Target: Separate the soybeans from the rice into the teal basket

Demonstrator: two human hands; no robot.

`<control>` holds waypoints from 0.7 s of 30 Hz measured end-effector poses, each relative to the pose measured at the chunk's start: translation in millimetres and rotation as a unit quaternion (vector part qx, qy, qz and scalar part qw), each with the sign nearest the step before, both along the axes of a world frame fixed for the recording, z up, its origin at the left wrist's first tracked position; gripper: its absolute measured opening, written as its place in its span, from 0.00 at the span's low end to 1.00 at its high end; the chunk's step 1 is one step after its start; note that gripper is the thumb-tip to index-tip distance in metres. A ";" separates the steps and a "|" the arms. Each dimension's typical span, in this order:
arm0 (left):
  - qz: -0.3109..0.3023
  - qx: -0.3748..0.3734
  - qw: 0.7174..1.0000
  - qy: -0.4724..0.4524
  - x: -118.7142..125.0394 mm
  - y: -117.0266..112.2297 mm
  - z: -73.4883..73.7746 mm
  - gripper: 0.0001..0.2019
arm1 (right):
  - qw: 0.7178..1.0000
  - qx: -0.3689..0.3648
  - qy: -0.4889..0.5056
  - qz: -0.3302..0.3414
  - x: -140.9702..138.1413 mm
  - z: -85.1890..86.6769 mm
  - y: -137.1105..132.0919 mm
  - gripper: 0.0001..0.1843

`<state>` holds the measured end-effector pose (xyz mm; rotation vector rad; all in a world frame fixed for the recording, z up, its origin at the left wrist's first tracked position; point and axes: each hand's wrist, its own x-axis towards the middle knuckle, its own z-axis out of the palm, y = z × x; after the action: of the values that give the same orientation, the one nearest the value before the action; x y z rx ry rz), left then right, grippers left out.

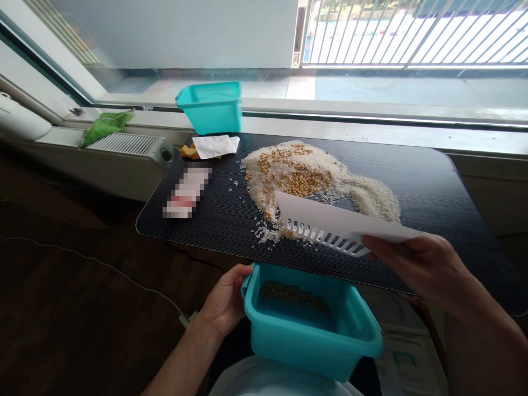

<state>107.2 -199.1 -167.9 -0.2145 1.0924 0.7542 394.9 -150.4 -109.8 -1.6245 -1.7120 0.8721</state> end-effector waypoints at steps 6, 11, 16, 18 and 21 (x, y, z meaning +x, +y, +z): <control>-0.009 -0.007 1.000 -0.001 -2.5 0.2 -1.3 0.12 | 1.000 0.000 -0.011 0.014 0.8 6.2 -7.0 0.13; -0.005 -0.010 1.000 0.005 -2.6 -0.5 0.1 0.13 | 1.000 0.005 0.002 0.011 -0.6 9.6 -9.0 0.12; 0.001 -0.009 1.000 0.003 -1.5 1.1 3.3 0.14 | 1.000 -0.020 0.007 0.001 3.7 9.7 -14.3 0.13; 0.005 -0.008 1.000 0.003 -1.2 1.6 3.9 0.14 | 0.999 -0.028 0.017 -0.008 5.2 9.6 -15.5 0.13; 0.005 -0.013 1.000 0.004 -1.3 1.6 3.4 0.14 | 0.999 -0.037 0.032 -0.005 6.8 8.6 -16.0 0.11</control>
<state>106.0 -197.5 -164.5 -0.2402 1.1103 0.7508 401.7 -166.4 -101.3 -1.6344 -1.6437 0.9822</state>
